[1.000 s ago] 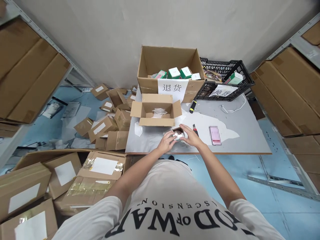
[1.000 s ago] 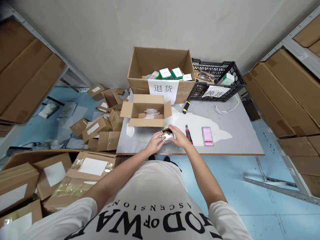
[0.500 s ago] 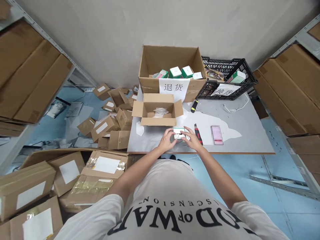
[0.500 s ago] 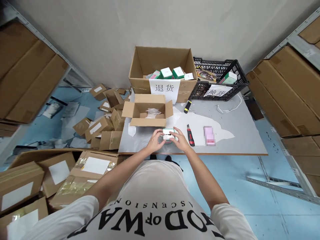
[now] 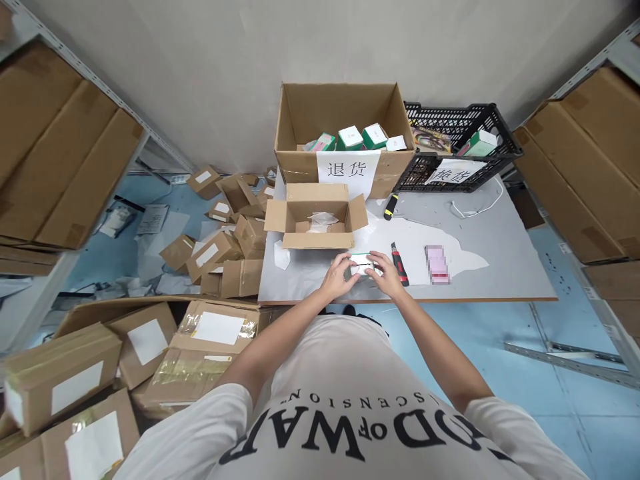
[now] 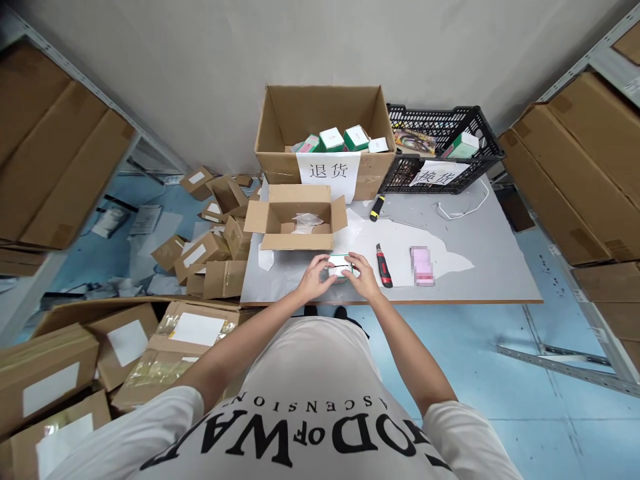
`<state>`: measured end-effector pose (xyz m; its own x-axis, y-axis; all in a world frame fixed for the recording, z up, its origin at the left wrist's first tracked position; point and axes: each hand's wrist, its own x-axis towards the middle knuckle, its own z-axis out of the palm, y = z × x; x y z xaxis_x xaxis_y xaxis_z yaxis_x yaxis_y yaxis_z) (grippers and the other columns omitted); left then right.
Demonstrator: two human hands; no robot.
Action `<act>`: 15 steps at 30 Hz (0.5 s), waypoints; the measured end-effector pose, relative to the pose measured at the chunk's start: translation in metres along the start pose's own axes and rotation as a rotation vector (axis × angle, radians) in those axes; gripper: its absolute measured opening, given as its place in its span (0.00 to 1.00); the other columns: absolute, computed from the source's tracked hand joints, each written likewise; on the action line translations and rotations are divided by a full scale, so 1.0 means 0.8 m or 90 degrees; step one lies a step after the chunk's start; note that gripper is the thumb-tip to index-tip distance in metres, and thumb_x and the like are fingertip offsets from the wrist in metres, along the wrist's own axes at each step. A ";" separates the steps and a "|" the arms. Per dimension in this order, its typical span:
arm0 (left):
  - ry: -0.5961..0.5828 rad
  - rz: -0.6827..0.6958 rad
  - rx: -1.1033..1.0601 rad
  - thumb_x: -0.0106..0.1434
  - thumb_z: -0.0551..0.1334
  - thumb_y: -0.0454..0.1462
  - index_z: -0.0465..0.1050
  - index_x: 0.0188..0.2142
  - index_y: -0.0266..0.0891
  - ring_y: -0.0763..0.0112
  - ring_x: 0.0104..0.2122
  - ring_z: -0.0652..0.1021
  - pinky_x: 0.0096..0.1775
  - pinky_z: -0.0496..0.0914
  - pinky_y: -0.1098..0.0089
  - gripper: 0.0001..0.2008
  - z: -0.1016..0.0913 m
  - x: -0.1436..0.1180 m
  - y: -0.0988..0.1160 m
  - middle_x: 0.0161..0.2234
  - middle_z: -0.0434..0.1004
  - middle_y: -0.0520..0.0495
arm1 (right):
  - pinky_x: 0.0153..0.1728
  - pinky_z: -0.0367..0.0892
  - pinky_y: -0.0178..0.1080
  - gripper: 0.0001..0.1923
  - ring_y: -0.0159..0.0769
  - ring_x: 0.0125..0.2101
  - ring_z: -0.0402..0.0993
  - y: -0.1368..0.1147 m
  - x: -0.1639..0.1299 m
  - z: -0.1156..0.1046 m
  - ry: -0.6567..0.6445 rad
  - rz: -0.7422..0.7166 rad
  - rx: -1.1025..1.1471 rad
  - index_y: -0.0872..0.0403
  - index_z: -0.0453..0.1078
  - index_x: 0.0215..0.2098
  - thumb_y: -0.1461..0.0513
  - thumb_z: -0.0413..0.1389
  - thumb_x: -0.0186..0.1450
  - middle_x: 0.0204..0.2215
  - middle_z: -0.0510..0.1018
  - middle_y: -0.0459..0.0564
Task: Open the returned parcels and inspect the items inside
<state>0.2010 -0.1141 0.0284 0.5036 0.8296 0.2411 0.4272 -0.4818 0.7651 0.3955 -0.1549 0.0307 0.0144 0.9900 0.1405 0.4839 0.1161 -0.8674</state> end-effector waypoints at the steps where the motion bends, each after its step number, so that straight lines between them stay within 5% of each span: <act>1: 0.010 0.007 -0.008 0.58 0.63 0.38 0.69 0.44 0.37 0.61 0.53 0.70 0.52 0.68 0.60 0.14 0.001 0.000 -0.001 0.52 0.64 0.39 | 0.50 0.67 0.50 0.23 0.45 0.54 0.65 -0.001 0.001 -0.001 -0.006 -0.006 -0.001 0.49 0.69 0.53 0.50 0.56 0.62 0.55 0.67 0.57; 8: 0.071 0.016 -0.042 0.57 0.65 0.41 0.64 0.50 0.38 0.59 0.55 0.67 0.54 0.66 0.57 0.23 0.005 -0.007 0.000 0.54 0.62 0.38 | 0.55 0.61 0.52 0.21 0.44 0.57 0.62 -0.003 0.006 -0.014 -0.039 -0.051 -0.038 0.47 0.66 0.56 0.53 0.50 0.66 0.56 0.64 0.55; 15: 0.115 0.001 -0.042 0.59 0.63 0.41 0.66 0.43 0.39 0.62 0.50 0.70 0.51 0.68 0.59 0.15 0.010 -0.014 0.009 0.49 0.65 0.40 | 0.56 0.61 0.52 0.25 0.45 0.58 0.61 -0.008 0.014 -0.025 -0.084 -0.054 -0.070 0.47 0.62 0.59 0.56 0.54 0.64 0.57 0.65 0.55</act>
<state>0.2045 -0.1290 0.0268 0.3588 0.8692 0.3403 0.3738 -0.4679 0.8008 0.4099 -0.1463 0.0476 -0.1420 0.9797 0.1416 0.5711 0.1980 -0.7967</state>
